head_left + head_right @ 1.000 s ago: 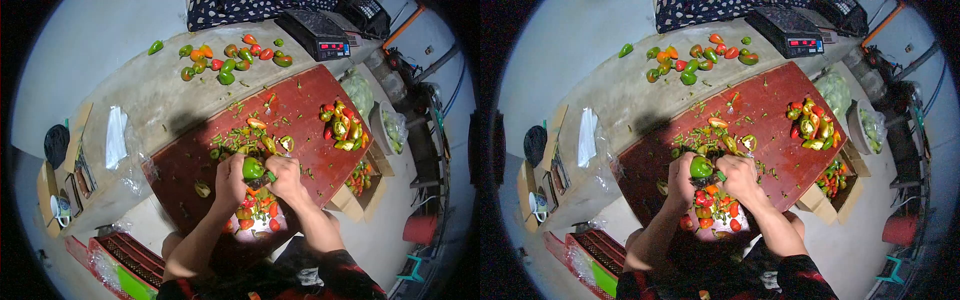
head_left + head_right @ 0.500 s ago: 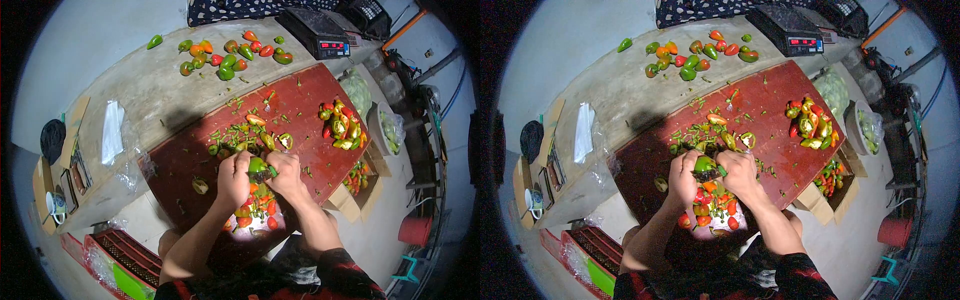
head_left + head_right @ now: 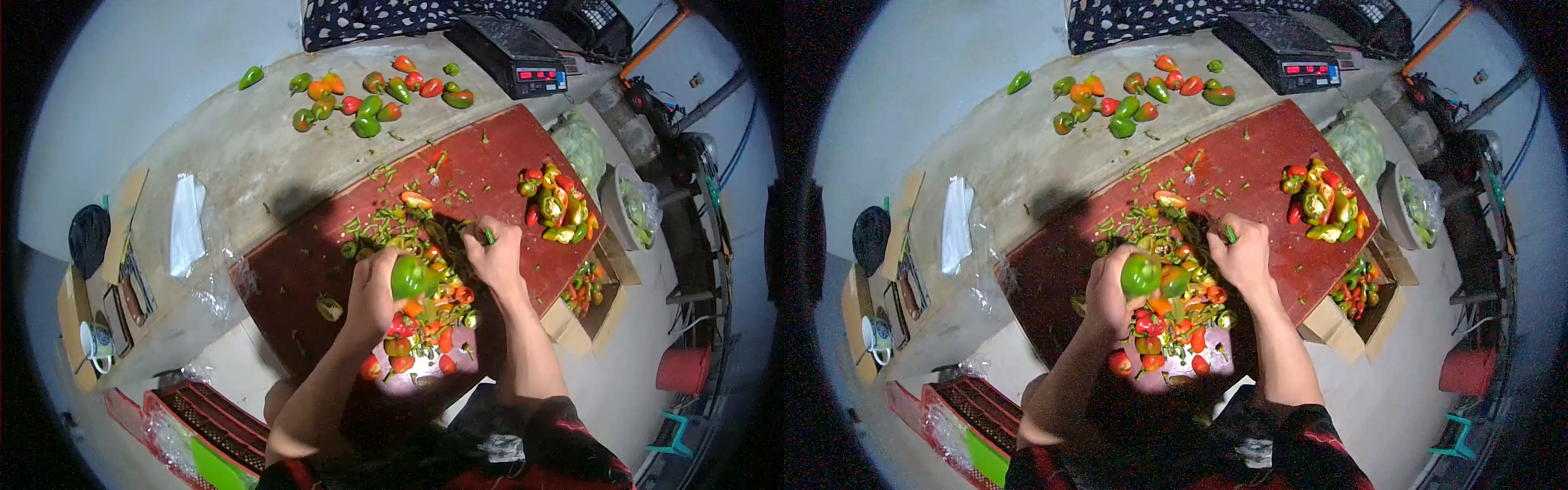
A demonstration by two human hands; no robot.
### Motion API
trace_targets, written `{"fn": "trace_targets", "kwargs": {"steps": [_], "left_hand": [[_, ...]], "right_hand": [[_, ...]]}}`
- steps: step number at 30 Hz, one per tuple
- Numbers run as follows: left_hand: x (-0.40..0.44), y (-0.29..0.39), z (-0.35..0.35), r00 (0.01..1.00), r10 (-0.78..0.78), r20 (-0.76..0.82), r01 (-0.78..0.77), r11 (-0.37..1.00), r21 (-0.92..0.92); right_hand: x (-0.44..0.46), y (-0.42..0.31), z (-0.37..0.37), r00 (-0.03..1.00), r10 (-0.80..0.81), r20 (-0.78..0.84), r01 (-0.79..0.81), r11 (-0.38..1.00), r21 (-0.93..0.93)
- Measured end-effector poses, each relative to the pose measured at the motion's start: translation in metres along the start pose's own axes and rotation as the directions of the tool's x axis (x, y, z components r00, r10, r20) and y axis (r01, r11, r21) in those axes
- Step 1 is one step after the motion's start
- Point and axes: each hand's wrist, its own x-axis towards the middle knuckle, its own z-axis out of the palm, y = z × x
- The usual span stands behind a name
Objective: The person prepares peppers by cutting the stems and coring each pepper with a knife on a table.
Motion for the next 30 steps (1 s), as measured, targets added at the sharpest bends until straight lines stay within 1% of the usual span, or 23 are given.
{"fn": "trace_targets", "kwargs": {"steps": [1,2,3,4,5,6,9,10,11,13,15,17,18,20,21,23,24,25,26,27,28,29,30], "left_hand": [[0.002,0.001,0.001,0.986,-0.136,-0.091,0.126,0.986,-0.110],[0.015,-0.018,-0.022,0.980,-0.075,0.182,0.093,0.992,-0.088],[0.016,-0.020,-0.021,0.981,-0.071,0.180,0.089,0.992,-0.092],[0.016,-0.022,-0.017,0.977,-0.032,0.213,0.082,0.969,-0.232],[0.016,-0.023,-0.013,0.970,0.008,0.242,0.083,0.928,-0.363],[0.017,-0.022,-0.012,0.966,-0.010,0.260,0.118,0.907,-0.405],[0.014,-0.016,-0.006,0.976,-0.055,0.211,0.142,0.895,-0.423],[0.018,-0.021,-0.012,0.959,-0.093,0.267,0.202,0.885,-0.419],[0.019,-0.021,-0.015,0.958,-0.098,0.270,0.207,0.886,-0.414],[0.019,-0.023,-0.017,0.920,-0.031,0.391,0.208,0.884,-0.419],[0.018,-0.023,-0.015,0.908,-0.016,0.419,0.217,0.873,-0.438],[0.016,-0.022,-0.011,0.934,-0.059,0.351,0.229,0.855,-0.464],[0.017,-0.025,-0.009,0.934,-0.060,0.353,0.230,0.855,-0.464],[0.020,-0.032,-0.008,0.964,0.015,0.264,0.117,0.870,-0.478],[0.020,-0.031,-0.008,0.964,0.015,0.267,0.119,0.871,-0.476],[0.018,-0.028,-0.010,0.962,0.194,0.190,-0.109,0.917,-0.384],[0.018,-0.025,-0.014,0.949,0.276,0.153,-0.228,0.935,-0.270],[0.017,-0.022,-0.013,0.948,0.276,0.156,-0.228,0.936,-0.269],[0.014,-0.019,-0.012,0.911,0.394,0.121,-0.392,0.919,-0.046],[0.011,-0.014,-0.009,0.853,0.510,0.116,-0.523,0.833,0.181],[0.008,-0.010,-0.004,0.802,0.589,0.099,-0.584,0.738,0.338],[0.008,-0.011,-0.003,0.802,0.588,0.105,-0.585,0.739,0.335],[0.006,-0.014,-0.002,0.794,0.601,0.092,-0.588,0.720,0.369]], "right_hand": [[-0.004,-0.005,0.001,1.000,0.008,0.006,-0.008,1.000,0.006],[-0.007,-0.012,0.000,0.993,0.088,0.078,-0.097,0.988,0.118],[-0.006,-0.016,0.000,0.977,0.146,0.154,-0.178,0.960,0.217],[-0.006,-0.018,0.003,0.985,0.125,0.122,-0.156,0.943,0.294],[-0.008,-0.023,0.001,0.974,0.169,0.150,-0.212,0.913,0.347],[-0.010,-0.026,0.000,0.970,0.180,0.164,-0.231,0.895,0.381],[-0.015,-0.034,0.000,0.963,0.190,0.191,-0.259,0.847,0.464],[-0.016,-0.037,-0.001,0.963,0.175,0.206,-0.259,0.821,0.510],[-0.017,-0.042,-0.005,0.956,0.158,0.248,-0.272,0.801,0.534],[-0.022,-0.046,-0.003,0.939,0.147,0.311,-0.320,0.709,0.629],[-0.027,-0.046,0.000,0.887,0.177,0.427,-0.451,0.534,0.715],[-0.025,-0.050,-0.002,0.895,0.157,0.417,-0.429,0.558,0.710],[-0.025,-0.049,-0.004,0.895,0.159,0.416,-0.429,0.558,0.710],[-0.022,-0.048,-0.006,0.927,0.106,0.360,-0.335,0.664,0.668],[-0.021,-0.046,-0.007,0.928,0.108,0.356,-0.334,0.664,0.669],[-0.020,-0.041,-0.009,0.949,0.166,0.268,-0.297,0.757,0.582],[-0.017,-0.036,-0.001,0.956,0.222,0.191,-0.290,0.793,0.535],[-0.019,-0.032,-0.001,0.957,0.223,0.187,-0.290,0.793,0.536],[-0.022,-0.028,-0.003,0.962,0.218,0.164,-0.261,0.912,0.317],[-0.021,-0.031,-0.007,0.968,0.209,0.142,-0.221,0.972,0.075],[-0.024,-0.031,-0.005,0.974,0.169,0.153,-0.184,0.979,0.091],[-0.028,-0.029,0.003,0.986,0.096,0.133,-0.108,0.990,0.086],[-0.031,-0.036,0.003,0.986,0.049,0.159,-0.061,0.996,0.070]]}}
